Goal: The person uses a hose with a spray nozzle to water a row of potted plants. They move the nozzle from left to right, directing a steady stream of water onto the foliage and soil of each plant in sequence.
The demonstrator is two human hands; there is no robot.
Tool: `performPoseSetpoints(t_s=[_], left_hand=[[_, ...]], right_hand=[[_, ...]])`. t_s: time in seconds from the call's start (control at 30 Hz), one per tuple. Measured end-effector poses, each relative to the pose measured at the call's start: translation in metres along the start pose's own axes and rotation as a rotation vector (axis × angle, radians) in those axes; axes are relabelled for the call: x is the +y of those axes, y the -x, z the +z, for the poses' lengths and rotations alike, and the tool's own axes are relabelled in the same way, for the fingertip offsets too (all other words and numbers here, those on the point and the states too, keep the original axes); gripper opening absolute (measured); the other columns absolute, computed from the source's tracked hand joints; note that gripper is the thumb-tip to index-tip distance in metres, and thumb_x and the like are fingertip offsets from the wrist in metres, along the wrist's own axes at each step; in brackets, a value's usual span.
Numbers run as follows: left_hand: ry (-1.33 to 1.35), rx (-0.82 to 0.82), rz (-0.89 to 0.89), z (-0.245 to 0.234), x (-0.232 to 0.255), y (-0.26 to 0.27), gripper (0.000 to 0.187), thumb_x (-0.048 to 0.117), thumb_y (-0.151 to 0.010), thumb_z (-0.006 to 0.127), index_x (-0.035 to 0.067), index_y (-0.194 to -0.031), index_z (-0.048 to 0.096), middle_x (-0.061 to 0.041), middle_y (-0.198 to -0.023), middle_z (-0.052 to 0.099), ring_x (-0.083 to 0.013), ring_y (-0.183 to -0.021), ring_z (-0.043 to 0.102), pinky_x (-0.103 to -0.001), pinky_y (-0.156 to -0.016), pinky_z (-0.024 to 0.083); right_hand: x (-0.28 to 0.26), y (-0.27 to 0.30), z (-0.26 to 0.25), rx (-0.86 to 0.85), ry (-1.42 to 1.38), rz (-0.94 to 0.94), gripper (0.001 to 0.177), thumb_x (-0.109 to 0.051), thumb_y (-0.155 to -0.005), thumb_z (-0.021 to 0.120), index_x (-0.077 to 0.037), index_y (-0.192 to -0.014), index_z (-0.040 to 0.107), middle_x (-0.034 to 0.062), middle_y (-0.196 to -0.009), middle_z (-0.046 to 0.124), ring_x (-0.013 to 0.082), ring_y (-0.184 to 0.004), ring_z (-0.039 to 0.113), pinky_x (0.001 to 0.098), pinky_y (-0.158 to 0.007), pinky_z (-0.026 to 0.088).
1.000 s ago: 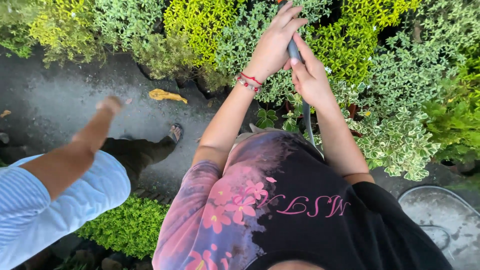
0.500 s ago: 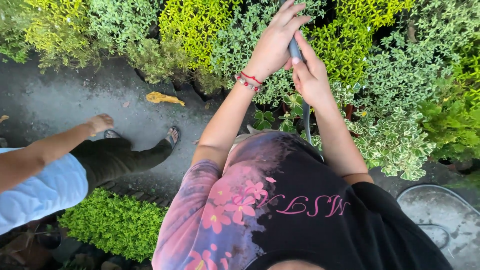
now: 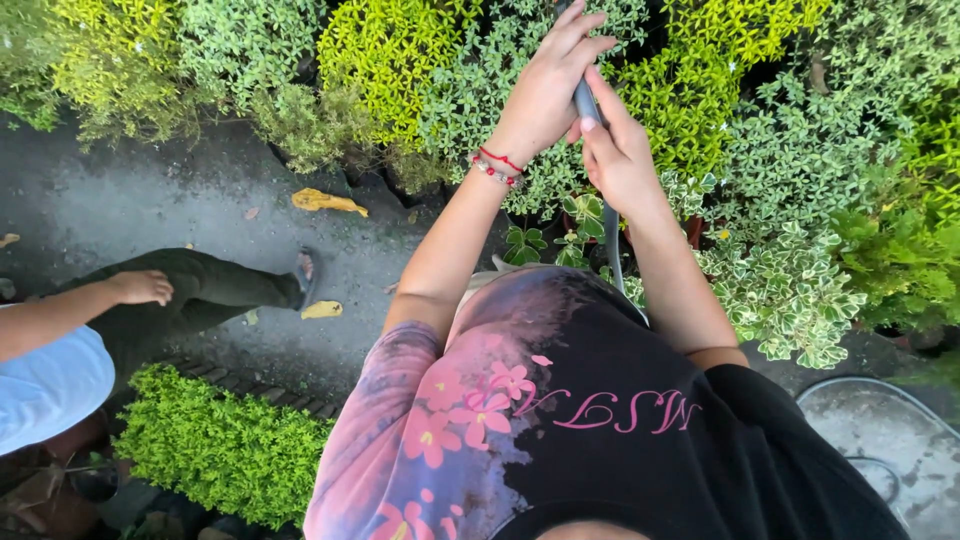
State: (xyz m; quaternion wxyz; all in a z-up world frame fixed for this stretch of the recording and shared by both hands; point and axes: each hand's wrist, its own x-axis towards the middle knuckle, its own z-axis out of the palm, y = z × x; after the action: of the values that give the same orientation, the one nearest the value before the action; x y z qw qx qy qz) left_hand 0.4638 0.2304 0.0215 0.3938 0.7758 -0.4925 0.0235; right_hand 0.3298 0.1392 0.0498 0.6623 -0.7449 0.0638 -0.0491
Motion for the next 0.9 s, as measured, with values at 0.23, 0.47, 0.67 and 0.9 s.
performPoseSetpoints(t_s=[0.23, 0.47, 0.67, 0.9], left_hand=[[-0.017, -0.010, 0.002, 0.005, 0.005, -0.009, 0.052, -0.010, -0.075, 0.063, 0.004, -0.125, 0.057, -0.014, -0.139, 0.042, -0.0348, -0.136, 0.028, -0.054, -0.111, 0.041], [0.018, 0.031, 0.151, 0.000, 0.029, -0.040, 0.063, -0.004, -0.059, 0.068, 0.003, -0.121, 0.056, -0.014, -0.129, 0.046, -0.0353, -0.114, 0.053, -0.046, -0.092, 0.054], [-0.002, 0.046, 0.207, -0.002, 0.048, -0.058, 0.062, -0.013, -0.071, 0.066, 0.012, -0.126, 0.050, -0.008, -0.130, 0.049, -0.0317, -0.113, 0.058, -0.041, -0.091, 0.054], [-0.003, 0.064, 0.246, -0.010, 0.060, -0.065, 0.067, -0.013, -0.064, 0.068, 0.010, -0.124, 0.049, -0.010, -0.121, 0.056, -0.0317, -0.108, 0.060, -0.040, -0.087, 0.052]], right_hand=[[-0.005, 0.002, -0.007, 0.032, 0.004, 0.027, 0.049, -0.012, -0.107, 0.036, -0.012, -0.153, 0.021, 0.0101, -0.091, 0.056, 0.0072, -0.050, 0.038, 0.0189, -0.040, 0.035], [-0.020, 0.010, -0.025, 0.121, -0.025, -0.062, 0.048, -0.011, -0.108, 0.037, -0.012, -0.153, 0.022, 0.0106, -0.095, 0.054, 0.0071, -0.053, 0.037, 0.0190, -0.042, 0.034], [-0.026, 0.018, -0.035, 0.208, -0.012, -0.164, 0.052, -0.024, -0.107, 0.042, -0.010, -0.153, 0.023, 0.0131, -0.091, 0.055, 0.0087, -0.051, 0.038, 0.0201, -0.042, 0.032], [-0.034, 0.020, -0.040, 0.212, 0.008, -0.242, 0.047, -0.019, -0.110, 0.041, -0.011, -0.153, 0.025, 0.0147, -0.090, 0.056, 0.0088, -0.050, 0.039, 0.0203, -0.042, 0.032]])
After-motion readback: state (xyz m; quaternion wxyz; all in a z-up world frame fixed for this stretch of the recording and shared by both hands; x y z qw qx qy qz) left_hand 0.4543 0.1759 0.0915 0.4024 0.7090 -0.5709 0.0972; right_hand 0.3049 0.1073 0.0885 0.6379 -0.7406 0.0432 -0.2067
